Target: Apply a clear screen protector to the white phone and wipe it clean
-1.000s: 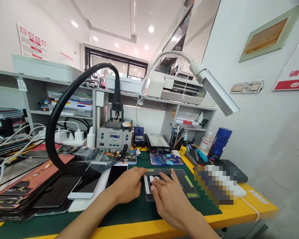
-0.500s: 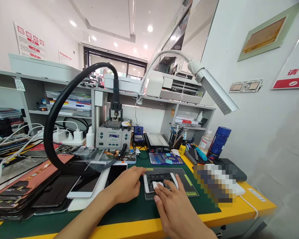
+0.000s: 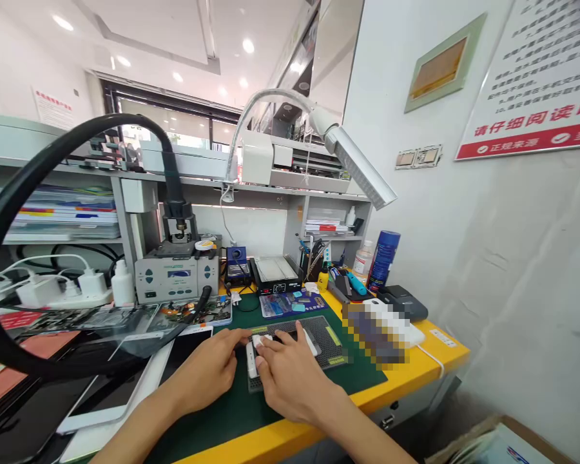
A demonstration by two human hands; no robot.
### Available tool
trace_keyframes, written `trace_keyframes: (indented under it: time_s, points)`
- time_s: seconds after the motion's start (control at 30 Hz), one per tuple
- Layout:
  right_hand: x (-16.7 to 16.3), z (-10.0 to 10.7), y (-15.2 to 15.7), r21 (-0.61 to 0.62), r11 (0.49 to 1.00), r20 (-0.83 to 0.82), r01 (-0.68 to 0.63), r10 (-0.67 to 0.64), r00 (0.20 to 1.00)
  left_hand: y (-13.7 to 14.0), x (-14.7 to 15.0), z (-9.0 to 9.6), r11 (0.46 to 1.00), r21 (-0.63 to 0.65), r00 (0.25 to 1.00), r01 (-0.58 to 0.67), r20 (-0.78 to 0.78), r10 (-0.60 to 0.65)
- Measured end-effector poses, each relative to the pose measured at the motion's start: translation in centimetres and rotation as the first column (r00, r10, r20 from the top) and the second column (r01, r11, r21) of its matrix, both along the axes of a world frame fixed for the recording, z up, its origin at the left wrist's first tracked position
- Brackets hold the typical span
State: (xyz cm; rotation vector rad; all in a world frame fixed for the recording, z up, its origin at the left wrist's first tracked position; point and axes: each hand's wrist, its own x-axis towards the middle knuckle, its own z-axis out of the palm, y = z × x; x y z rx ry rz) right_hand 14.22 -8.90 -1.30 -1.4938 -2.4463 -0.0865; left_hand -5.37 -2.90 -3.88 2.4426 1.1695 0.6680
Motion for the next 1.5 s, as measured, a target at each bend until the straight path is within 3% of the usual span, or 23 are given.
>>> trace_keyframes:
  time_s: [0.33,0.83,1.2,1.5]
  points:
    - [1.4,-1.0,-3.3,-0.003,1.000,-0.016,0.016,-0.016,1.000,-0.2,0.1,0.0,1.000,0.005,1.000,-0.009,0.000,0.009]
    - [0.2,-0.8,0.6,0.018,1.000,-0.034,-0.004,0.004,0.999,-0.1,-0.1,0.2,1.000,-0.019,1.000,-0.002,-0.003,0.002]
    - [3.7,-1.9,-3.2,-0.049,0.997,-0.050,0.067,-0.069,0.996,0.1,-0.3,-0.5,1.000,0.018,1.000,-0.003,-0.011,0.003]
    - [3.3,-1.2,1.1,0.017,0.996,-0.039,0.083,-0.082,0.996,0.2,-0.2,-0.3,1.000,0.024,0.999,0.002,-0.045,-0.001]
